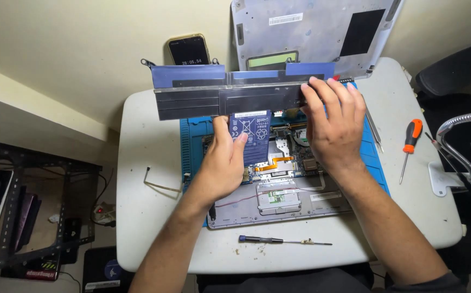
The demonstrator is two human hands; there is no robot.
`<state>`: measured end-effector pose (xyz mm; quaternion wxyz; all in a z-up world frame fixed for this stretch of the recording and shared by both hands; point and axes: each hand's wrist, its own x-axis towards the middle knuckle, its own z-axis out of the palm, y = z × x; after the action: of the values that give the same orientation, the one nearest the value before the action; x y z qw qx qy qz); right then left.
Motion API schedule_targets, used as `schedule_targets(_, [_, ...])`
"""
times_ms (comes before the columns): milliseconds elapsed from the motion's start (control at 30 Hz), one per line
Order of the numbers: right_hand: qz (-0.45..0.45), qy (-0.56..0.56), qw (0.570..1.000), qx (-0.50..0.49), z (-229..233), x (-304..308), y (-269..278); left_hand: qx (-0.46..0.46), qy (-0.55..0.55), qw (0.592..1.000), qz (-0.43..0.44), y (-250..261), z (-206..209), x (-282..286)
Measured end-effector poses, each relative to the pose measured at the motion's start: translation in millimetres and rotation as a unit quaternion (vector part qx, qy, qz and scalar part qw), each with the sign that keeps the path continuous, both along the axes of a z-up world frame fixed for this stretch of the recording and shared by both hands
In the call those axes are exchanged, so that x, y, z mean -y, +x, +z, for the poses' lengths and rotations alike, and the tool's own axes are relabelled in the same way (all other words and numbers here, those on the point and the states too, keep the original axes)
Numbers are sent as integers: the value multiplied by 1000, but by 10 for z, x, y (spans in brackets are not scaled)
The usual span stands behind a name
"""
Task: Reconnecting internal ribbon cables and installing the battery into a laptop during a repair process.
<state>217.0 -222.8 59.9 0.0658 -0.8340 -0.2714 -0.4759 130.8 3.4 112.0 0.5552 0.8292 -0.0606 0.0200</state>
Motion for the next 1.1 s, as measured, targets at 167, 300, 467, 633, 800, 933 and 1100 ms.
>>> schedule_targets(167, [44,28,998,-22,9,-142,-22,40,-48,998,-25,-100,129,-20])
schedule_targets(300, [59,57,996,21,112,-131,-49,40,-218,972,-78,-97,-52,45])
schedule_targets(467, [63,12,998,2,244,135,-81,101,-199,974,-29,-221,117,-223])
schedule_targets(633, [140,9,973,-186,569,469,-275,318,44,919,230,-316,50,-585])
schedule_targets(800, [84,-39,911,-401,680,573,-360,202,-157,950,176,-489,113,-534])
schedule_targets(933, [120,49,887,-444,604,368,-555,285,-87,896,330,-599,37,-198])
schedule_targets(1100, [135,281,847,-431,443,-30,-932,267,52,954,126,-744,-70,204])
